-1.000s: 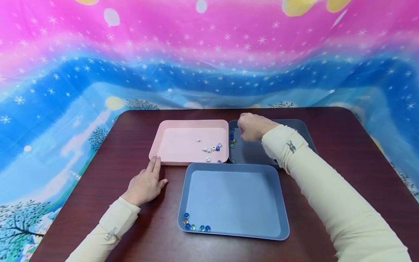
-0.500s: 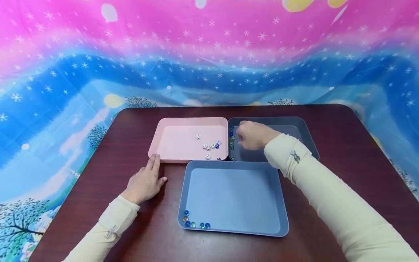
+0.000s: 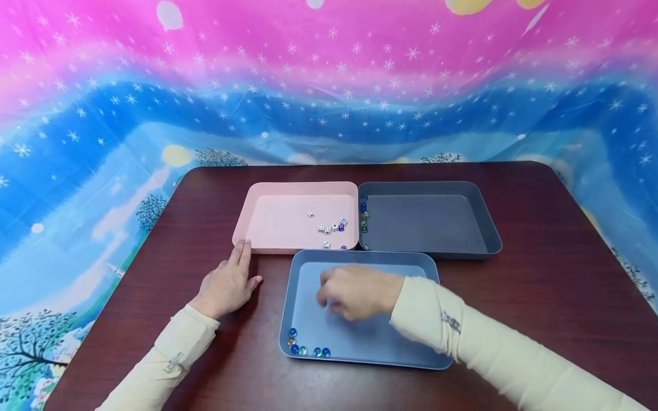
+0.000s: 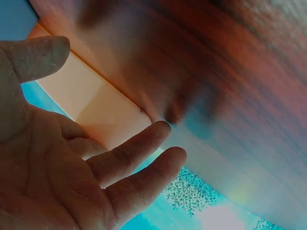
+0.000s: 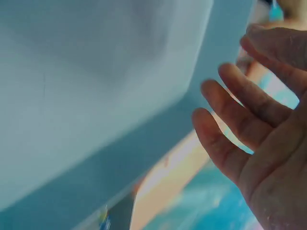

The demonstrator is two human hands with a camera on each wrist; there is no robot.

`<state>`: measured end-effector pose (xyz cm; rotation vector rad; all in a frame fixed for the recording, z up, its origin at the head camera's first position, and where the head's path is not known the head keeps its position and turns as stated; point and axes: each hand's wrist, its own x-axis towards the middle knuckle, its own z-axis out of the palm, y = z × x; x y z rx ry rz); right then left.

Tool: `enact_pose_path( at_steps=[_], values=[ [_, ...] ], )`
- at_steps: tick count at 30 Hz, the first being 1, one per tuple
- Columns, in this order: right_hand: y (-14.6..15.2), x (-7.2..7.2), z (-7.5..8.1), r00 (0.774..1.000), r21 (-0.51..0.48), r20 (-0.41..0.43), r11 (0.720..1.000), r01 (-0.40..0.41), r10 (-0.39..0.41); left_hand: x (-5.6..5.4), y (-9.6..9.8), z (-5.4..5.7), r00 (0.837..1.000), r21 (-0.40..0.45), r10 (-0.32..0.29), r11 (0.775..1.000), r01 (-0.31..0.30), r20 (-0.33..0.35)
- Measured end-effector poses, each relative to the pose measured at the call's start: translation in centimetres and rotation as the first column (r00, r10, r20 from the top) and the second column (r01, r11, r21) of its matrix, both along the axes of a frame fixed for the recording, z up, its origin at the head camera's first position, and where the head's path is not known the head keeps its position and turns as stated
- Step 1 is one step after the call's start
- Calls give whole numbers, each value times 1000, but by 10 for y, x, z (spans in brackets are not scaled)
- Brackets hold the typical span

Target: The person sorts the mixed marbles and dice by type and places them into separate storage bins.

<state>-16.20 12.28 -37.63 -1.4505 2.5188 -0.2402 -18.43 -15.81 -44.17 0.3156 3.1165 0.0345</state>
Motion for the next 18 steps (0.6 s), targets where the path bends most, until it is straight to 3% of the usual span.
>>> enact_pose_path(
  at_steps=[4,8,18],
  values=[
    [-10,21,-12,995,77,31,992,-102,99,0,1,0,1000,6,2,1000,-2,6],
    [-16,33,-22,985,147,-12,975,-166,170,0,1,0,1000,9,4,1000,-4,18],
    [-20,39,-33,957,230,-179,955,-187,230,-1,0,-1,1000,21,10,1000,-11,25]
  ],
)
